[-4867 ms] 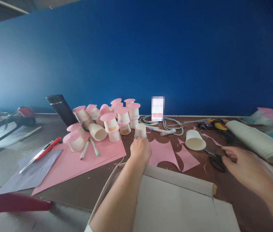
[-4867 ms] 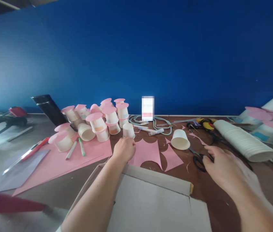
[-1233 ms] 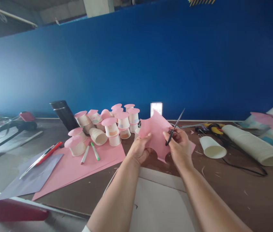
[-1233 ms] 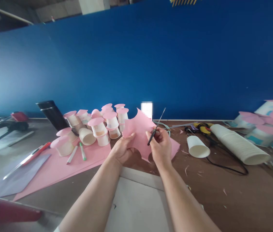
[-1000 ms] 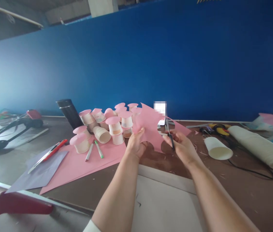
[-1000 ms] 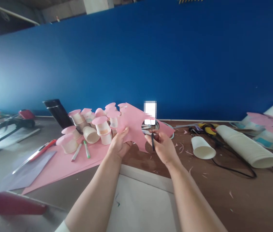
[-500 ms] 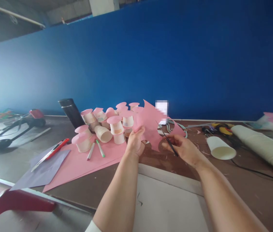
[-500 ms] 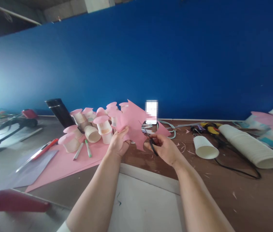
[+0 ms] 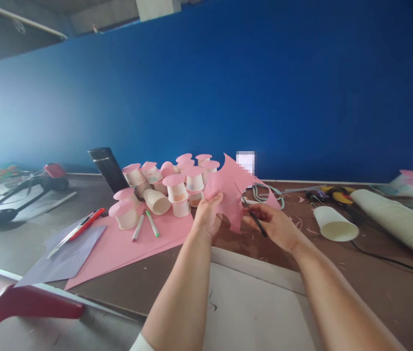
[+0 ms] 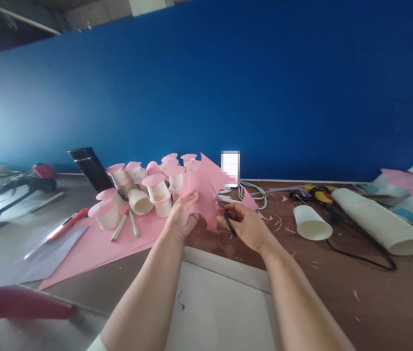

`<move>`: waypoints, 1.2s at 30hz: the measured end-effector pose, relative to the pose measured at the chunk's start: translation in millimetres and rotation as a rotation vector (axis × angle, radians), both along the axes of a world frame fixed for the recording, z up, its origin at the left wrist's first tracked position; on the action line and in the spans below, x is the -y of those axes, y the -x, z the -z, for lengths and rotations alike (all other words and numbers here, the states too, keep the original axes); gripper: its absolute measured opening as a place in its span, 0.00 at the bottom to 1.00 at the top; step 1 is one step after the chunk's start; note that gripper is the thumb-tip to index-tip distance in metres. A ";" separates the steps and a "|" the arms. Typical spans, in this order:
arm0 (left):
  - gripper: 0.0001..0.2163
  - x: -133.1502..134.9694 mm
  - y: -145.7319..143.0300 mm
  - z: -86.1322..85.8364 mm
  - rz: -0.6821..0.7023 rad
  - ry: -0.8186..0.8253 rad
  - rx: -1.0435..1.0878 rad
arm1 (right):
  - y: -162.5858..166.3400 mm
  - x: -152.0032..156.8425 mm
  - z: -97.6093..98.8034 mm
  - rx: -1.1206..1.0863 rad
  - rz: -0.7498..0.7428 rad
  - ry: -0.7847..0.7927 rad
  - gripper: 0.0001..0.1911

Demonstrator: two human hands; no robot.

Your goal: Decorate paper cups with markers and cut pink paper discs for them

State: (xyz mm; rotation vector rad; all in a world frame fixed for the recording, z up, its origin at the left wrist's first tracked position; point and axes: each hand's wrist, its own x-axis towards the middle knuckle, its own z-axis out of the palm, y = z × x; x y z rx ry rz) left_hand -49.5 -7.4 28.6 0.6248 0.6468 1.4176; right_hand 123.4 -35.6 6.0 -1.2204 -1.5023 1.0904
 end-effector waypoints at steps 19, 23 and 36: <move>0.12 -2.3 -1.2 -0.1 -0.049 0.038 0.031 | -2.8 -4.0 9.5 -0.035 0.032 0.002 0.25; 0.13 -3.0 -1.2 1.1 -0.053 0.029 0.028 | -1.8 -2.5 7.4 -0.038 0.031 0.010 0.26; 0.13 -4.7 -0.6 2.3 -0.067 0.027 0.014 | 3.6 2.5 -1.3 -0.026 0.053 0.039 0.26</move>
